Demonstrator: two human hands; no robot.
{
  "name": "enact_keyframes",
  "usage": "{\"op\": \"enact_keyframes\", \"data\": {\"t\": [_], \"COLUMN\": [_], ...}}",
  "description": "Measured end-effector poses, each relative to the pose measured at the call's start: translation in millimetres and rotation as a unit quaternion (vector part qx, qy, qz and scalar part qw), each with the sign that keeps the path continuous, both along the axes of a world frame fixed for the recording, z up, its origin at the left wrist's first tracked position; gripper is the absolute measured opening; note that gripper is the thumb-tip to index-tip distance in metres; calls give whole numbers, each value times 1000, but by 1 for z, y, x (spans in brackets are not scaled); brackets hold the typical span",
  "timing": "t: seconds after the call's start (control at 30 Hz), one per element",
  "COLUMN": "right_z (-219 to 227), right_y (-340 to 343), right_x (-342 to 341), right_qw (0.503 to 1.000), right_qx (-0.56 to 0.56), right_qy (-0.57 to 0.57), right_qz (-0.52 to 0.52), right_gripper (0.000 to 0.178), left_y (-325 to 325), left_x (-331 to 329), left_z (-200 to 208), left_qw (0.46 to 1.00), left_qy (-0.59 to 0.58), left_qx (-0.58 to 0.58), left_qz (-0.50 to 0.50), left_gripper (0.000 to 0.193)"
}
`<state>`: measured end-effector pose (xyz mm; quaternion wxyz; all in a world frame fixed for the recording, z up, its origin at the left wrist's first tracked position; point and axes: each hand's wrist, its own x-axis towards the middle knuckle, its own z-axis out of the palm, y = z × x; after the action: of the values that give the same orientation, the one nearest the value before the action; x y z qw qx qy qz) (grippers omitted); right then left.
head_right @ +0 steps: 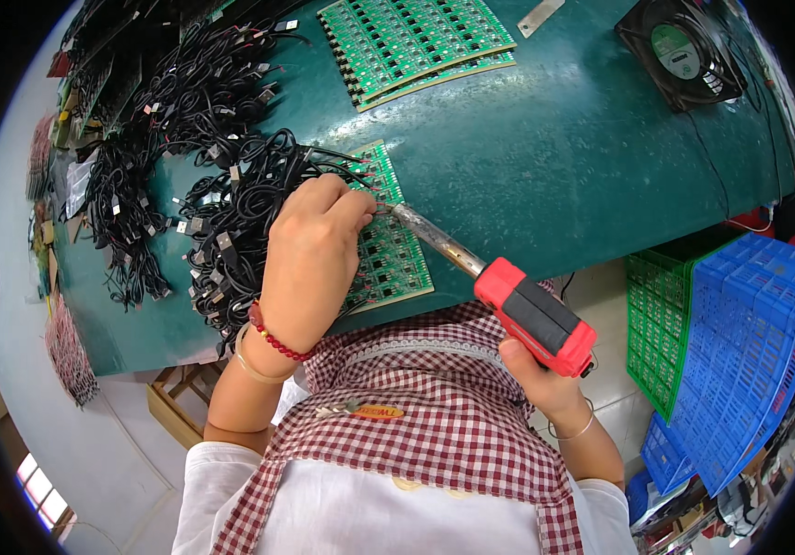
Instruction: The person attaches cables to circuit boards by placing the wire ends onto the boards by hand and soldering them using a soldering iron.
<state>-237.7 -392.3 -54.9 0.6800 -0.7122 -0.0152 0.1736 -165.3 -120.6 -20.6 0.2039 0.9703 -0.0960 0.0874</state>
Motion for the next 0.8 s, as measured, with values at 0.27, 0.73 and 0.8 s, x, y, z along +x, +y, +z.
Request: {"op": "enact_keyframes", "data": {"t": [0.27,0.73,0.8], "right_z": [9,4,3], "right_y": [5,3,3], "right_x": [1,-15,-18], "right_qw": [1000,1000,1000], "right_qx": [11,-7,-14], "right_qy": [-12,5,5], "right_qz": [-10,-15,-6], "right_gripper": [48,45,43], "left_y": [0,0,-1], "left_x": [0,3,5], "left_z": [-1,1,0], "left_qw": [1000,999,998], "left_qy": [9,38,50], "left_qx": [1,7,17], "left_qz": [4,-26,-37], "left_gripper": [5,6,6]}}
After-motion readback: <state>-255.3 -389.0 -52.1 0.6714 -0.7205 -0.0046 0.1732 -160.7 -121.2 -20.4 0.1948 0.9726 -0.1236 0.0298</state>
